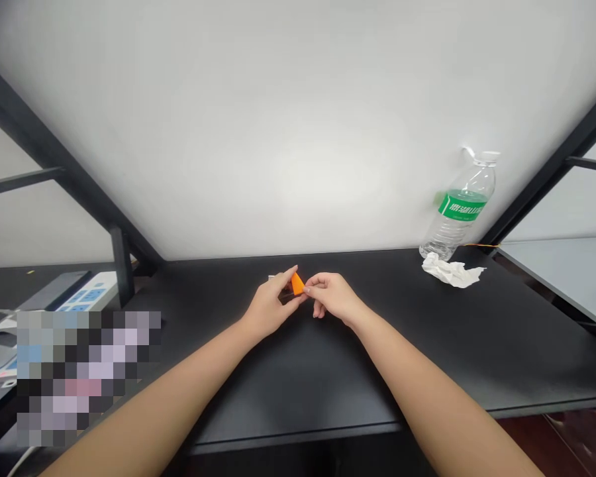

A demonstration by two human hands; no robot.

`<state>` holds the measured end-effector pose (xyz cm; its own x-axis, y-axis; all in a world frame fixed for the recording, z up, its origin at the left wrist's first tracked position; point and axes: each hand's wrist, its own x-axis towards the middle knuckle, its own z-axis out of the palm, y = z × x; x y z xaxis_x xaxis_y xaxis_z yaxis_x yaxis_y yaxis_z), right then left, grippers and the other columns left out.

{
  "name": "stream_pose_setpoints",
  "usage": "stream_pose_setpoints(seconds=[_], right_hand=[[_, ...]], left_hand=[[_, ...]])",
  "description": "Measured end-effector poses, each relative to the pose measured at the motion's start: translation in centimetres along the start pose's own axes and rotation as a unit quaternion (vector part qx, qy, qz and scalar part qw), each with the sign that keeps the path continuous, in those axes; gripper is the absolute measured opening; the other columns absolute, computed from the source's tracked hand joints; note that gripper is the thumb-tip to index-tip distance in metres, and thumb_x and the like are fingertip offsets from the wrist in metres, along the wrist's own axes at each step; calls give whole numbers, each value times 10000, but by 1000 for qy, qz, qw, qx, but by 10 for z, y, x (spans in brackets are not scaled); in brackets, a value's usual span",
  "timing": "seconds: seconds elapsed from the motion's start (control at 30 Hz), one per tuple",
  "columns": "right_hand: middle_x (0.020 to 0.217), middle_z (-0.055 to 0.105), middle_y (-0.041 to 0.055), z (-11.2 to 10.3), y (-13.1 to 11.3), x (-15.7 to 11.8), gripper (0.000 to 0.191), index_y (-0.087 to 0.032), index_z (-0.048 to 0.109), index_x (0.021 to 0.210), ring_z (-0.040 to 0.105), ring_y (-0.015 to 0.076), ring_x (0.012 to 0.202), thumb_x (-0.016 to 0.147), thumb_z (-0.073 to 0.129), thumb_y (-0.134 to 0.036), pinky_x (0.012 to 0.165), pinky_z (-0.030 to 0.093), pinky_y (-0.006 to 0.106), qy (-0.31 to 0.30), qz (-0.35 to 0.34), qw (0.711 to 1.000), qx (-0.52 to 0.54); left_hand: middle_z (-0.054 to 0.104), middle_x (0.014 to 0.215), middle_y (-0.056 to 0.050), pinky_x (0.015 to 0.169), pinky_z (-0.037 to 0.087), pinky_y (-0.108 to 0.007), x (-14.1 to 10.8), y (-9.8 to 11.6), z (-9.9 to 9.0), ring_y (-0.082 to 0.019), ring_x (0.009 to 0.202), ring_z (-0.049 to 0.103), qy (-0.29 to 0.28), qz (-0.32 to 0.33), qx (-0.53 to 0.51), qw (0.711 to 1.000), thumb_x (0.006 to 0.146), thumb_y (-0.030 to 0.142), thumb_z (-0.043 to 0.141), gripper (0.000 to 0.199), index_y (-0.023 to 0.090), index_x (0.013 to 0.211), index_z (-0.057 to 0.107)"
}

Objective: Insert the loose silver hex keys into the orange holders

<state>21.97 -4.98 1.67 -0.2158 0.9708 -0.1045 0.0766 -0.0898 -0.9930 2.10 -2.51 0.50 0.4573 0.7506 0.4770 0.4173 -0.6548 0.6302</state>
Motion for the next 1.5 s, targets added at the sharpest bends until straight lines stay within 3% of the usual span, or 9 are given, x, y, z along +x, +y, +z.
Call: stream_pose_setpoints(seconds=[0.13, 0.43, 0.57, 0.7, 0.8, 0.97, 1.13, 1.3, 1.5], right_hand=[[554, 580, -27, 0, -5, -3, 217, -183, 705, 856, 480, 90, 440, 847, 694, -400, 426, 391, 206, 8, -8, 998, -59], [768, 682, 6, -13, -10, -4, 136, -205, 686, 854, 499, 90, 482, 835, 603, -311, 452, 383, 225, -4, -18, 991, -133], [759, 685, 1, -48, -13, -4, 110, -223, 697, 817, 587, 136, 625, 800, 589, -207, 595, 443, 253, 74, -92, 936, -330], [784, 675, 22, -81, -8, -3, 106, -228, 720, 729, 595, 164, 669, 750, 632, -172, 616, 435, 270, 13, -75, 887, -456], [847, 683, 30, -87, -2, -1, 119, -232, 731, 765, 607, 170, 698, 772, 626, -176, 635, 443, 273, -5, -65, 884, -463], [902, 687, 50, -85, 4, 5, 164, -228, 753, 827, 612, 182, 777, 780, 623, -139, 684, 432, 271, 50, -70, 865, -494], [890, 695, 44, -82, 2, 11, 148, -195, 704, 769, 608, 151, 756, 772, 584, -109, 675, 417, 244, 52, -1, 855, -517], [781, 701, 20, -87, 1, 11, 87, -195, 675, 756, 590, 140, 654, 729, 611, -142, 577, 390, 239, 43, 94, 872, -479], [764, 704, 15, -89, 1, 9, 76, -195, 679, 748, 597, 139, 659, 750, 608, -170, 569, 395, 236, 13, 85, 883, -461]], left_hand=[[694, 1053, -60, 902, 590, -392, -1, -4, -2, -207, 953, 696, -15, 12, 48, 999, 910, 280, 643, 570, 236, 1456, 484], [728, 1038, -55, 864, 577, -385, -2, -2, -2, -228, 900, 704, -82, 44, 79, 993, 837, 200, 663, 621, 252, 1439, 516], [713, 927, -31, 792, 571, -356, -2, -4, -1, -210, 810, 684, -89, 22, 88, 992, 847, 227, 651, 600, 247, 1434, 527], [713, 933, -38, 782, 565, -356, -2, -7, -2, -216, 810, 674, -95, 22, 108, 989, 854, 218, 631, 603, 234, 1446, 517], [721, 961, -41, 791, 564, -361, -2, -8, -2, -223, 831, 678, -96, 28, 107, 989, 860, 218, 626, 611, 241, 1458, 505], [728, 975, -45, 827, 567, -365, -1, -8, -2, -228, 865, 690, -108, 38, 102, 988, 865, 210, 622, 615, 235, 1467, 497], [731, 1036, -61, 886, 558, -360, -1, -6, -3, -222, 925, 690, -123, 30, 105, 986, 879, 206, 615, 597, 200, 1464, 494], [729, 1063, -57, 856, 566, -344, -2, -6, -4, -207, 897, 689, -122, 15, 97, 988, 875, 213, 628, 600, 209, 1461, 498], [727, 1040, -50, 849, 569, -342, -2, -8, -3, -200, 894, 693, -116, 19, 75, 990, 882, 217, 619, 591, 217, 1460, 496]])
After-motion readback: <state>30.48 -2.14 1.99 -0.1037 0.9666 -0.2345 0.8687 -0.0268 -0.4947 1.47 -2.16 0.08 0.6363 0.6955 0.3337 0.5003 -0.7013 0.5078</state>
